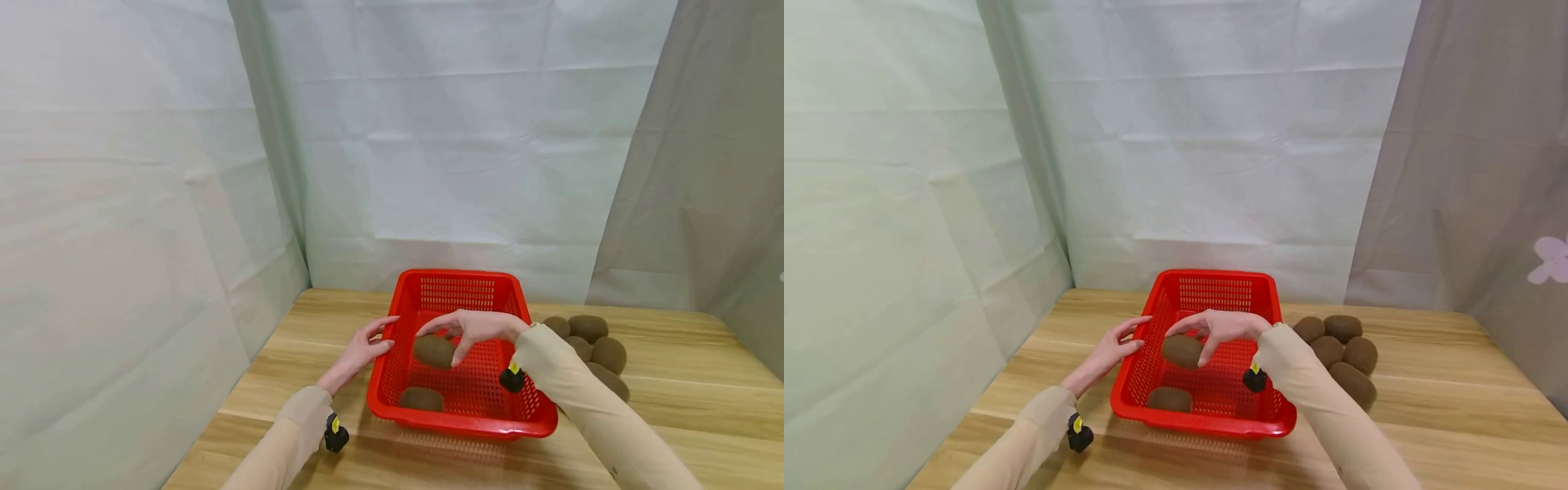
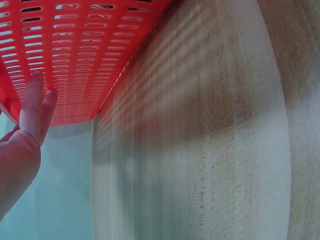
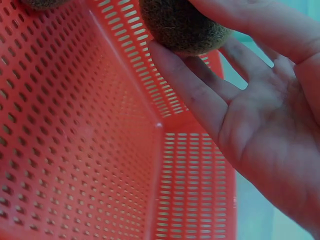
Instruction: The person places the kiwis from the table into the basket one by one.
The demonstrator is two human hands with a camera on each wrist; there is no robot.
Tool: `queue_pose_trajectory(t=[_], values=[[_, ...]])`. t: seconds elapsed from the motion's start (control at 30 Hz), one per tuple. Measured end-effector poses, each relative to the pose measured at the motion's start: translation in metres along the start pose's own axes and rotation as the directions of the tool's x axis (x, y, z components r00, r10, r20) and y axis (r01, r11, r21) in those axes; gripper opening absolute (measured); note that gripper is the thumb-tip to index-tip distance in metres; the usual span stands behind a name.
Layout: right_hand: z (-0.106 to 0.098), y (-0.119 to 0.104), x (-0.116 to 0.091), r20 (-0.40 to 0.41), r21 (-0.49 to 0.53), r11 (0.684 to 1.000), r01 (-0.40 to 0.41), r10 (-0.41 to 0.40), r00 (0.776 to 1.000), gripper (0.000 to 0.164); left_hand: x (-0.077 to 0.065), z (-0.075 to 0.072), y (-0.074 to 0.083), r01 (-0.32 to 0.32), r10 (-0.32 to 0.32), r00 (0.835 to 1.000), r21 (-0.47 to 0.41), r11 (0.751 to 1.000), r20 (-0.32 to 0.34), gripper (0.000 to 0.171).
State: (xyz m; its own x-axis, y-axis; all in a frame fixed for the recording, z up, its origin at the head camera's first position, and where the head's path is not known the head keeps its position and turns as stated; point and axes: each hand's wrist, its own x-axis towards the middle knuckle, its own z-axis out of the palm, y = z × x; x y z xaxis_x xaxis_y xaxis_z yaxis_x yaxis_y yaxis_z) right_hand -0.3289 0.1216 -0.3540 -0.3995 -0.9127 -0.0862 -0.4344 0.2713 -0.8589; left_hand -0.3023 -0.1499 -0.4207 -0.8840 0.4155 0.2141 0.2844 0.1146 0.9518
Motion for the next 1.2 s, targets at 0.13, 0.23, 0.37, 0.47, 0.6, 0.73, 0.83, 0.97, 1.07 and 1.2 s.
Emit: queue_pose_trajectory(t=[0.13, 0.23, 0.37, 0.47, 0.6, 0.73, 0.83, 0.97, 1.07, 1.2], values=[[0.004, 0.009, 0.008, 0.018, 0.034, 0.999, -0.023, 0.022, 1.0, 0.063, -0.001, -0.001, -0.003, -0.002, 0.002, 1.0, 0.007, 1.0, -0.008, 0.047], [0.007, 0.015, 0.013, 0.027, 0.058, 0.997, -0.043, 0.042, 0.999, 0.063, -0.002, -0.002, -0.004, -0.011, 0.011, 1.0, 0.002, 1.0, -0.007, 0.047], [0.011, 0.022, 0.018, 0.046, 0.076, 0.996, -0.053, 0.049, 0.998, 0.063, -0.002, -0.002, -0.005, -0.017, 0.016, 1.0, -0.015, 1.0, -0.009, 0.047], [0.014, 0.026, 0.02, 0.055, 0.074, 0.996, -0.05, 0.046, 0.997, 0.063, -0.002, -0.002, -0.003, -0.013, 0.013, 1.0, -0.022, 1.0, -0.003, 0.047], [0.016, 0.03, 0.022, 0.07, 0.084, 0.995, -0.061, 0.055, 0.996, 0.062, -0.005, 0.001, 0.013, 0.0, 0.0, 1.0, -0.012, 1.0, 0.016, 0.048], [0.016, 0.032, 0.024, 0.086, 0.1, 0.993, -0.064, 0.055, 0.995, 0.061, -0.01, 0.002, 0.027, 0.024, -0.024, 0.999, 0.002, 1.0, 0.024, 0.049], [0.017, 0.036, 0.026, 0.09, 0.11, 0.991, -0.077, 0.067, 0.994, 0.061, -0.009, 0.002, 0.027, 0.028, -0.028, 0.999, -0.002, 1.0, 0.03, 0.049], [0.02, 0.039, 0.029, 0.087, 0.096, 0.991, -0.094, 0.086, 0.993, 0.061, -0.008, 0.002, 0.026, 0.015, -0.014, 1.0, -0.014, 1.0, 0.026, 0.048], [0.022, 0.04, 0.031, 0.086, 0.087, 0.991, -0.098, 0.09, 0.992, 0.06, -0.008, 0.002, 0.025, 0.004, -0.003, 1.0, -0.014, 1.0, 0.013, 0.048], [0.024, 0.04, 0.031, 0.089, 0.09, 0.99, -0.105, 0.097, 0.991, 0.06, -0.008, 0.003, 0.024, 0.009, -0.009, 1.0, -0.004, 1.0, 0.01, 0.049]])
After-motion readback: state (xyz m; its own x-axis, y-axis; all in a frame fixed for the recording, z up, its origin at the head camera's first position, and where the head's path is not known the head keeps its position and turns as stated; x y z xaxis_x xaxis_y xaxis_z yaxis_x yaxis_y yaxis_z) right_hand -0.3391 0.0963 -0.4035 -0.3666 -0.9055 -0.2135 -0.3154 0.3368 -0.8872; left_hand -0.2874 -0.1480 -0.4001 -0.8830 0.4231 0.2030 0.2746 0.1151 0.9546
